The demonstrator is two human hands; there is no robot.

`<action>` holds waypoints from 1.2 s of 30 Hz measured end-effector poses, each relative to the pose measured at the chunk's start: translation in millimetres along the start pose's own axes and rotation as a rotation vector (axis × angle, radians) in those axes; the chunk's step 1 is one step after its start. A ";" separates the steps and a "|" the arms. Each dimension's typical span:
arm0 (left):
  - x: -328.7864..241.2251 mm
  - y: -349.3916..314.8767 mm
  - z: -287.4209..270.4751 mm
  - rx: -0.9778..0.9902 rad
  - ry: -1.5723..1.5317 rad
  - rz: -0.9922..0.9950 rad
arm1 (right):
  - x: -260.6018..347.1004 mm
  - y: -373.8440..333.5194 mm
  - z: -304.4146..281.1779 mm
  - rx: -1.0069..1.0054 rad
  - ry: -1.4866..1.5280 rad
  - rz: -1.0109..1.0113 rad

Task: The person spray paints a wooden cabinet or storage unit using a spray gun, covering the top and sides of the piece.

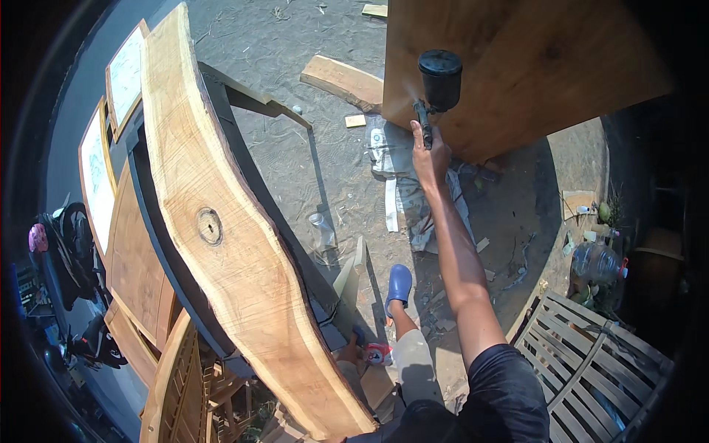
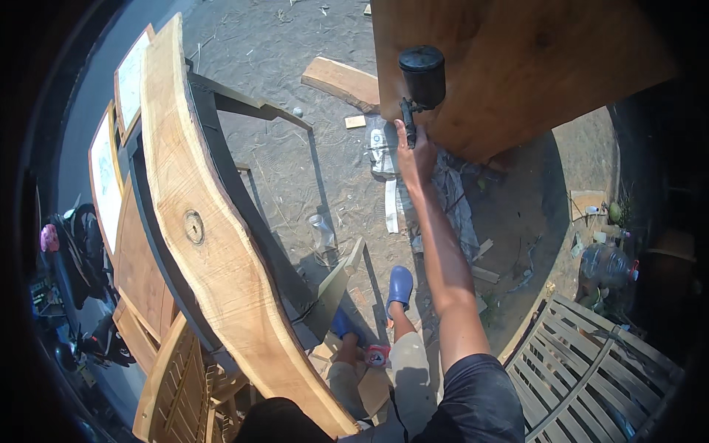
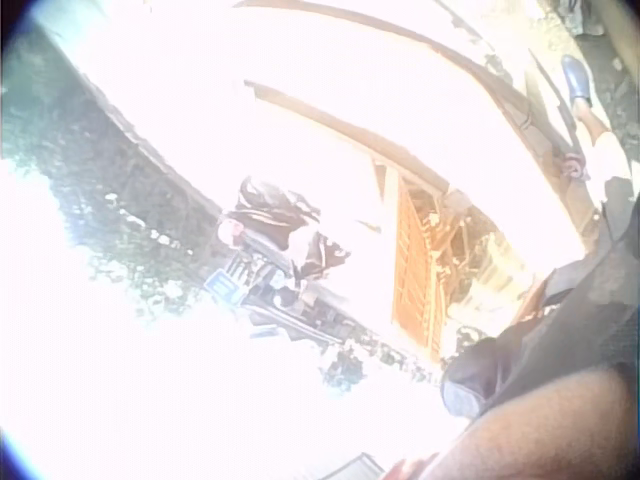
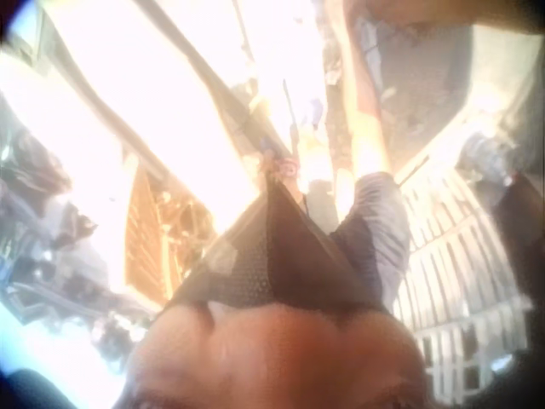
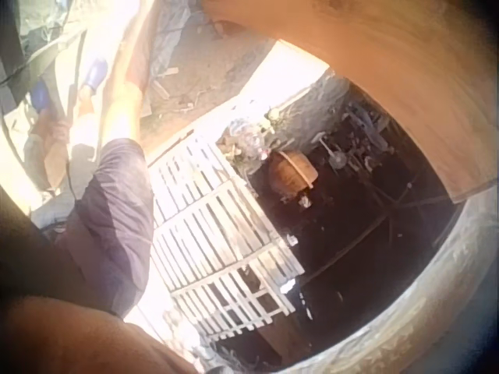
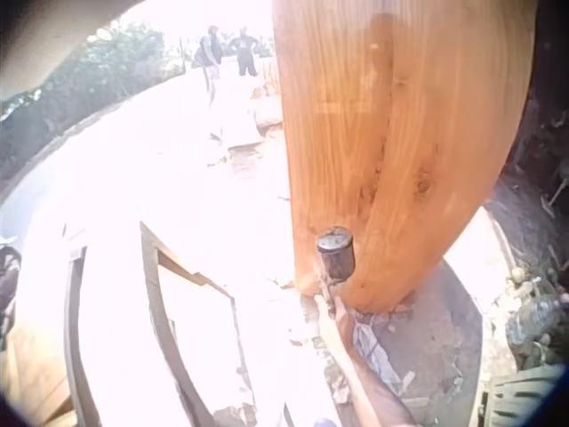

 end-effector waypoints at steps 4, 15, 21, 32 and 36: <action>18.4 -2.7 -2.4 0.001 0.002 0.076 | 82.8 20.1 -57.8 -0.085 0.099 -0.148; 28.6 -6.1 -35.5 0.096 0.055 -0.020 | 278.7 81.7 -211.7 -0.241 0.012 -0.300; 17.1 3.4 -43.9 0.233 -0.169 0.092 | 374.8 108.5 -286.1 -0.340 -0.032 -0.408; 25.2 31.6 -35.8 0.276 -0.140 0.095 | 480.1 162.6 -364.9 -0.576 -0.061 -0.667; 21.4 28.2 -37.5 0.259 -0.101 0.104 | 486.2 171.7 -365.7 -0.557 -0.015 -0.679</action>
Point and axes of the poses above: each hand's wrist, its own y-axis towards the middle knuckle, its own z-axis out of the palm, x = y × z, the point moved 6 cm from there along y, towards the middle knuckle, and after that the axes turned 11 degrees about -z, right-handed, at the moved point
